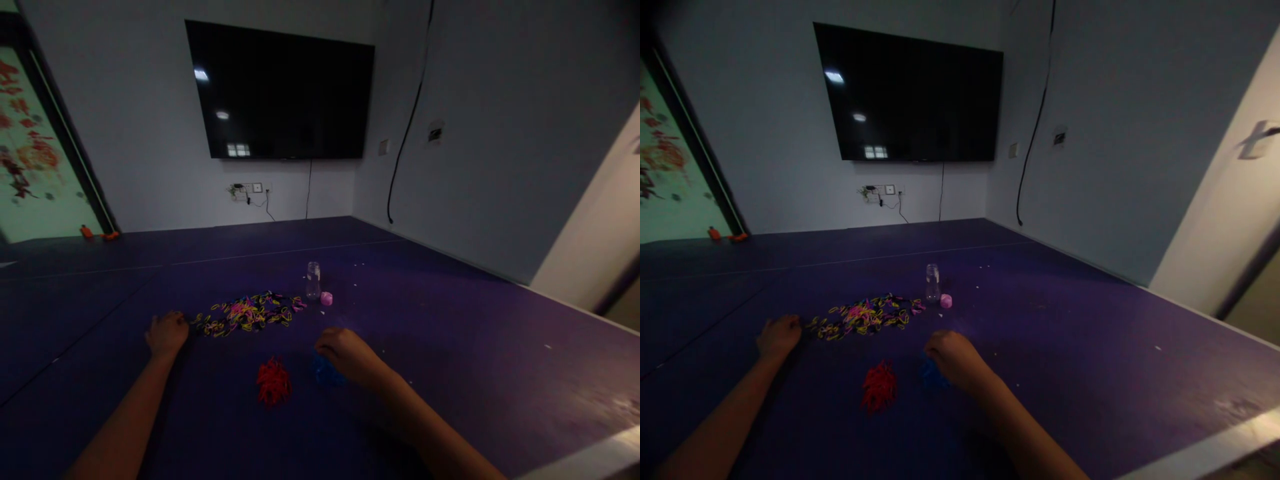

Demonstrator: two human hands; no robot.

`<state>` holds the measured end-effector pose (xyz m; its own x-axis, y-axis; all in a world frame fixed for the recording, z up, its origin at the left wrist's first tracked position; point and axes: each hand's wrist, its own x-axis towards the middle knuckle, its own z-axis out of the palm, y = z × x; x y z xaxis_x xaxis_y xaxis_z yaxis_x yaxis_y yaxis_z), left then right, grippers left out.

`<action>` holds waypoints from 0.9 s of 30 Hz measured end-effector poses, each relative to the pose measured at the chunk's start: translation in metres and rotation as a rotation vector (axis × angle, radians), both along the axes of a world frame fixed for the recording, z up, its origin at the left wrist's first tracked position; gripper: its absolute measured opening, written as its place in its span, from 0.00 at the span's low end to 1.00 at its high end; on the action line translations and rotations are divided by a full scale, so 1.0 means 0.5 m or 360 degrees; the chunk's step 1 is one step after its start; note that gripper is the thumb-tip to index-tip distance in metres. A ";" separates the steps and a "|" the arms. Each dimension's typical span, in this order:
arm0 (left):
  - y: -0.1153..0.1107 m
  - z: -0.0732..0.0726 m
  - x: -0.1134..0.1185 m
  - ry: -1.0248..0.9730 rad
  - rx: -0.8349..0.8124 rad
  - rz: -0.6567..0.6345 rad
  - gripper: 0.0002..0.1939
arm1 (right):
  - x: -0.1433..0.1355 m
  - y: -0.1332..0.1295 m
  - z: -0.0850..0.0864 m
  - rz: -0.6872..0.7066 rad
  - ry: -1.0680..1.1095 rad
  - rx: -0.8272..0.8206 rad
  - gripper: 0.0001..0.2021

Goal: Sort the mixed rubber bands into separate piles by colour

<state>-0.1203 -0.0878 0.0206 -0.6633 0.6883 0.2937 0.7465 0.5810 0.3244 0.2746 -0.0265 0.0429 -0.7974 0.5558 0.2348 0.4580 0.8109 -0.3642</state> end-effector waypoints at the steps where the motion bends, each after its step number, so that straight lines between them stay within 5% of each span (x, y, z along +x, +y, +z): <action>1: 0.001 0.002 0.003 -0.0019 -0.0037 0.0059 0.19 | 0.000 0.000 0.000 -0.0004 -0.0008 0.0010 0.12; 3: 0.002 0.004 0.009 -0.0034 -0.0111 0.0171 0.18 | 0.001 0.000 -0.001 -0.0008 -0.0017 0.0025 0.11; 9: 0.006 0.000 0.003 0.0029 0.0009 0.0027 0.14 | 0.002 0.002 -0.001 -0.0021 -0.0069 0.0068 0.12; 17: 0.020 -0.008 0.007 -0.0286 0.0687 -0.0575 0.15 | 0.000 0.003 -0.008 0.0020 0.0031 0.0040 0.11; 22: 0.028 -0.011 0.031 -0.0408 0.0742 -0.0674 0.18 | -0.001 0.001 -0.012 0.0067 0.0241 -0.0032 0.09; 27: 0.032 -0.010 0.040 -0.0104 0.0790 -0.0806 0.18 | 0.001 0.000 -0.013 0.0049 0.0349 -0.0288 0.08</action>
